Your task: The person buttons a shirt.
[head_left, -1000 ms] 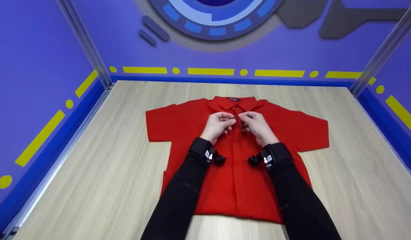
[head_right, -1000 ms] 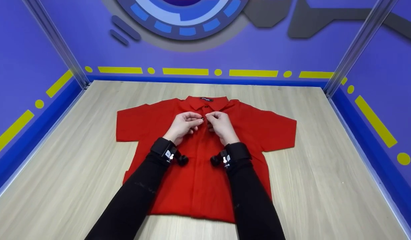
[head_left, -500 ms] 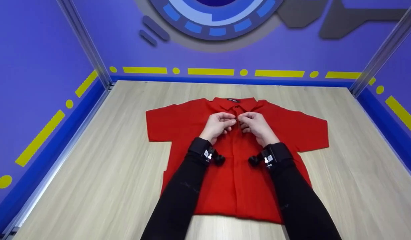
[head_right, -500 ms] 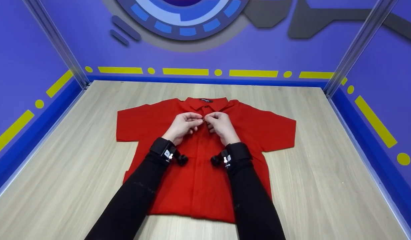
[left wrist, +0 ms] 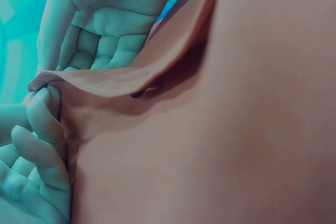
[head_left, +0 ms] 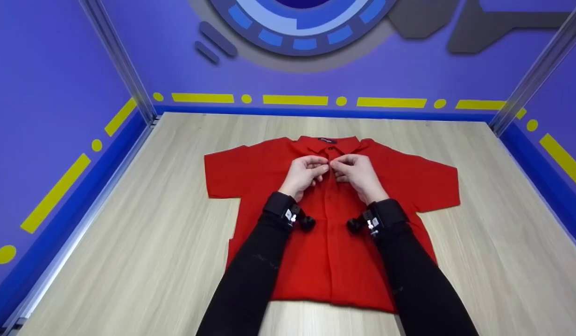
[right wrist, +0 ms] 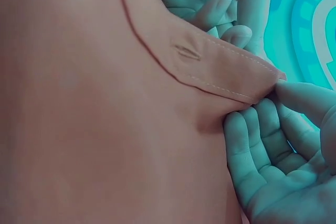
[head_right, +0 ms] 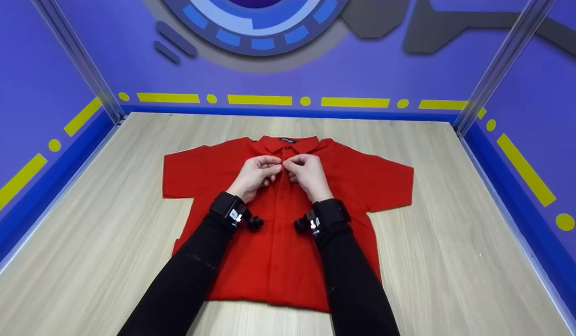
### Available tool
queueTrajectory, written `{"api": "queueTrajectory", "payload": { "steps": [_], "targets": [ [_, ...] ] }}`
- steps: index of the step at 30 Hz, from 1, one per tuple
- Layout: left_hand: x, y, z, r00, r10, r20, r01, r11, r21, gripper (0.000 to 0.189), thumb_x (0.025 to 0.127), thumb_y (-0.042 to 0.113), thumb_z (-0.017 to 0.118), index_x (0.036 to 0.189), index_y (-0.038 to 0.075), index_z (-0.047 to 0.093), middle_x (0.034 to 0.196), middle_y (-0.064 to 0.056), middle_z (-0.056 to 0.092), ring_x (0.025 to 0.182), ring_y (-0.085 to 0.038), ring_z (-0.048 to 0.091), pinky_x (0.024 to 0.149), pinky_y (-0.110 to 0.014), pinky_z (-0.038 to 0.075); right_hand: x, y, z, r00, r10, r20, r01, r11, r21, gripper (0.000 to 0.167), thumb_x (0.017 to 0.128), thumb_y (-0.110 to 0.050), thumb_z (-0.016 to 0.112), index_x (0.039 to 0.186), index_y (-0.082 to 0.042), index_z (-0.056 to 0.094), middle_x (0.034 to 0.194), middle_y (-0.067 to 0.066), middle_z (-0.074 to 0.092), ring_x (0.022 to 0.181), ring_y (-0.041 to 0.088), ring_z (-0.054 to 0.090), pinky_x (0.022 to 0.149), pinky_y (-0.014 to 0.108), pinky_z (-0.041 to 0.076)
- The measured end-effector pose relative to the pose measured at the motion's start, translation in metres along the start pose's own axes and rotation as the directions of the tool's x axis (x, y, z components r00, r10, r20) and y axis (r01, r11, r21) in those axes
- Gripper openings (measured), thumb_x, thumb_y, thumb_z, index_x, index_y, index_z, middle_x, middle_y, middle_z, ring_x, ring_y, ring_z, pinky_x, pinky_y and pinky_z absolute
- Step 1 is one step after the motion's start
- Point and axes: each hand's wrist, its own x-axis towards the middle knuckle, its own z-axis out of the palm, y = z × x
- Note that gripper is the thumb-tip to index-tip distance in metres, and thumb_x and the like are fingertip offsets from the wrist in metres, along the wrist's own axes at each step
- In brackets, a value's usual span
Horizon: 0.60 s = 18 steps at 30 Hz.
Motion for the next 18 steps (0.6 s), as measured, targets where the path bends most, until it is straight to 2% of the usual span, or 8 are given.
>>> {"api": "queueTrajectory", "payload": {
  "steps": [8,18],
  "targets": [
    [-0.0004,0.0007,0.0006,1.0,0.014,-0.015,-0.014,1.0,0.003,0.015,0.086,0.01,0.073,0.101,0.011,0.072,0.083,-0.002,0.07,0.058,-0.013,0.056,0.046,-0.02,0.04,-0.0016,-0.003,0.0034,1.0,-0.012,-0.027,0.013,1.0,0.009,0.026,0.089,-0.021,0.071,0.105,-0.001,0.07,0.096,0.011,0.069,0.08,0.018,0.068,0.074,0.032,0.059],
    [0.0,-0.0012,0.0026,0.999,0.019,-0.026,-0.018,1.0,0.014,0.016,0.085,0.01,0.074,0.101,0.01,0.072,0.085,-0.003,0.071,0.056,-0.012,0.057,0.045,-0.02,0.04,-0.0007,-0.001,0.0026,0.999,0.042,-0.014,-0.042,0.999,-0.023,0.026,0.09,-0.022,0.07,0.107,-0.002,0.068,0.102,0.01,0.066,0.085,0.018,0.067,0.08,0.034,0.058]
  ]
}}
